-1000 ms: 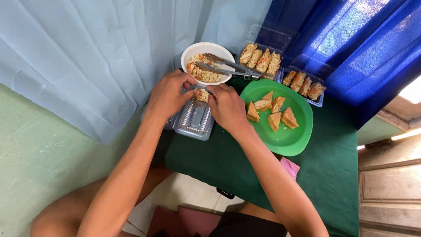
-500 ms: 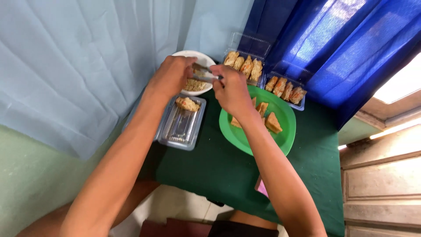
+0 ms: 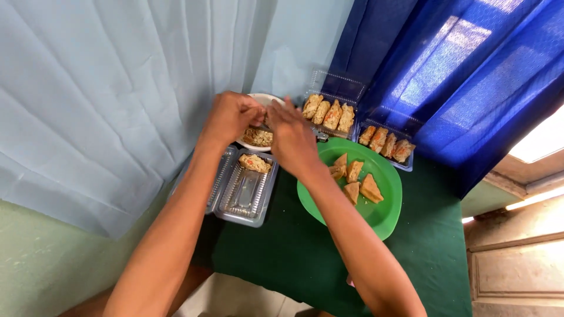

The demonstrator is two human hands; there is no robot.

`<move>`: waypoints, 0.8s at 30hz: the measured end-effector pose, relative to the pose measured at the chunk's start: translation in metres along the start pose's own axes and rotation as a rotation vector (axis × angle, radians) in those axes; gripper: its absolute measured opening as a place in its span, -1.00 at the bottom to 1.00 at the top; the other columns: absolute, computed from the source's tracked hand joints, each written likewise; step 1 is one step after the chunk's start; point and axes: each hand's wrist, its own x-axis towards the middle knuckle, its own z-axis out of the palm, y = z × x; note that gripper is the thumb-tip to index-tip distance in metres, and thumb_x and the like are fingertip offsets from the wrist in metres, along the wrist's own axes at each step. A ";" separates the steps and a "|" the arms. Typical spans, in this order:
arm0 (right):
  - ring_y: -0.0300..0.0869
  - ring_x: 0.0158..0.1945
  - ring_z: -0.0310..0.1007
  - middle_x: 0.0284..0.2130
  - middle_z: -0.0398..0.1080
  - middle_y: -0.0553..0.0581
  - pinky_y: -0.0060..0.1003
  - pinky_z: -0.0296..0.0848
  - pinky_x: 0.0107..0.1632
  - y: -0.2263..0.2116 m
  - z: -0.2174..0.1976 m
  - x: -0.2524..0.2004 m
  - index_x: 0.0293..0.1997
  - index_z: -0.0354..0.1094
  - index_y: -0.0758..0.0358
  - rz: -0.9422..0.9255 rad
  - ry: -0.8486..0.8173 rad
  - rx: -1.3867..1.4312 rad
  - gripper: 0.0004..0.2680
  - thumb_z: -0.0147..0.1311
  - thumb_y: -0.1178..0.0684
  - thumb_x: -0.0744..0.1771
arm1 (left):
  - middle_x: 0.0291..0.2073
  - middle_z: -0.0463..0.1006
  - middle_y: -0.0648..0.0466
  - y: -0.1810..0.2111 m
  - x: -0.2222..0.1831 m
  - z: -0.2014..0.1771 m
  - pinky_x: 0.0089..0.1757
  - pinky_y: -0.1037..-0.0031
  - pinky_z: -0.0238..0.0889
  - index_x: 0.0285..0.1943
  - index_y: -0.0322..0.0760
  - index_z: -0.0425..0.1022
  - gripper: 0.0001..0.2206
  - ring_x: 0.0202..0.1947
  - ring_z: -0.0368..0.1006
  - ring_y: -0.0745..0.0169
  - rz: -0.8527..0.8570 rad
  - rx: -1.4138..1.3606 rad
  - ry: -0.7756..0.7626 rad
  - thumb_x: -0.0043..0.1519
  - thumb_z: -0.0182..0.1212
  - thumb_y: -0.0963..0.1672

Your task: Filling fried tofu puffs with a vegetable and meat mixture using metal tongs

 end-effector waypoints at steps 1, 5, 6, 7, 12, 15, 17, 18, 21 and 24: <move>0.39 0.34 0.20 0.23 0.34 0.45 0.33 0.18 0.36 0.006 0.001 0.002 0.29 0.30 0.48 0.015 0.032 0.007 -0.67 -0.10 0.35 0.35 | -0.42 0.67 -0.01 0.008 -0.007 -0.008 -0.26 0.29 0.45 -0.18 -0.08 0.69 -0.84 -0.33 0.61 0.08 -0.028 -0.069 -0.015 0.27 0.17 -0.19; 0.26 -0.04 0.56 -0.22 0.59 0.31 0.34 -0.15 0.48 0.014 0.003 0.004 0.23 0.38 0.17 -0.001 0.054 0.112 -0.72 -0.06 0.18 0.37 | -0.24 0.67 -0.25 0.024 -0.013 -0.015 -0.19 0.03 0.43 0.01 -0.20 0.67 -0.72 -0.09 0.56 -0.34 0.165 -0.062 0.004 0.28 0.05 -0.27; 0.26 -0.04 0.56 -0.22 0.59 0.31 0.34 -0.15 0.48 0.019 0.001 0.004 0.23 0.38 0.17 0.010 0.051 0.114 -0.72 -0.06 0.18 0.37 | -0.24 0.67 -0.25 0.025 -0.013 -0.016 -0.19 0.03 0.43 0.01 -0.20 0.67 -0.72 -0.09 0.56 -0.34 0.160 -0.064 -0.006 0.28 0.05 -0.27; 0.35 0.05 0.47 -0.08 0.51 0.44 0.32 0.12 0.36 0.026 -0.004 0.004 0.20 0.41 0.26 -0.011 0.096 0.205 -0.68 -0.06 0.29 0.32 | -0.10 0.60 -0.31 0.027 -0.012 -0.015 -0.10 -0.05 0.39 0.12 -0.28 0.61 -0.70 0.00 0.49 -0.43 0.247 -0.039 0.032 0.26 0.08 -0.29; 0.12 -0.13 0.61 -0.26 0.59 0.18 -0.04 0.55 0.06 0.069 -0.034 -0.009 0.10 0.53 0.05 0.017 0.250 0.161 -0.67 0.14 0.35 0.27 | -0.29 0.61 -0.14 0.045 -0.019 -0.004 -0.18 0.07 0.42 -0.08 -0.16 0.70 -0.85 -0.19 0.56 -0.24 0.233 0.110 0.057 0.29 0.23 -0.22; -0.01 -0.07 0.61 -0.25 0.60 0.05 -0.09 0.53 0.04 0.062 -0.074 -0.024 0.03 0.53 -0.08 0.171 0.144 0.183 -0.73 0.07 0.26 0.32 | -0.57 0.61 0.18 0.045 -0.014 0.017 -0.24 0.22 0.40 -0.11 0.02 0.65 -0.87 -0.33 0.60 -0.04 0.199 0.094 -0.015 0.35 0.16 -0.11; 0.18 0.15 0.48 0.07 0.51 0.25 0.06 0.44 0.15 0.064 -0.094 -0.030 0.13 0.49 0.06 0.139 0.068 0.242 -0.66 0.15 0.31 0.26 | -0.21 0.63 -0.22 0.053 -0.016 0.029 -0.14 0.09 0.43 0.18 -0.28 0.56 -0.68 -0.15 0.57 -0.31 0.364 -0.012 -0.023 0.23 0.22 -0.28; 0.18 0.15 0.48 0.07 0.51 0.25 0.06 0.44 0.15 0.065 -0.097 -0.037 0.13 0.49 0.06 0.145 0.070 0.237 -0.66 0.15 0.31 0.26 | -0.21 0.63 -0.22 0.061 -0.021 0.033 -0.14 0.09 0.43 0.18 -0.28 0.56 -0.68 -0.15 0.57 -0.31 0.367 -0.016 -0.028 0.23 0.22 -0.28; -0.06 -0.11 0.64 -0.23 0.60 0.09 -0.15 0.57 0.00 0.073 -0.104 -0.060 0.05 0.52 0.03 0.381 0.082 0.302 -0.75 0.07 0.24 0.31 | -0.37 0.62 -0.15 0.084 -0.036 0.043 -0.23 0.09 0.45 0.04 -0.29 0.60 -0.79 -0.27 0.58 -0.29 0.388 -0.024 -0.054 0.23 0.27 -0.22; -0.08 -0.30 0.62 -0.51 0.52 -0.03 -0.19 0.55 -0.20 0.083 -0.114 -0.079 -0.03 0.57 -0.01 0.469 0.057 0.160 -0.81 0.16 0.16 0.30 | -0.65 0.59 0.08 0.099 -0.053 0.055 -0.40 0.47 0.44 -0.12 -0.18 0.62 -0.83 -0.65 0.56 0.27 0.273 -0.170 -0.226 0.36 0.07 -0.17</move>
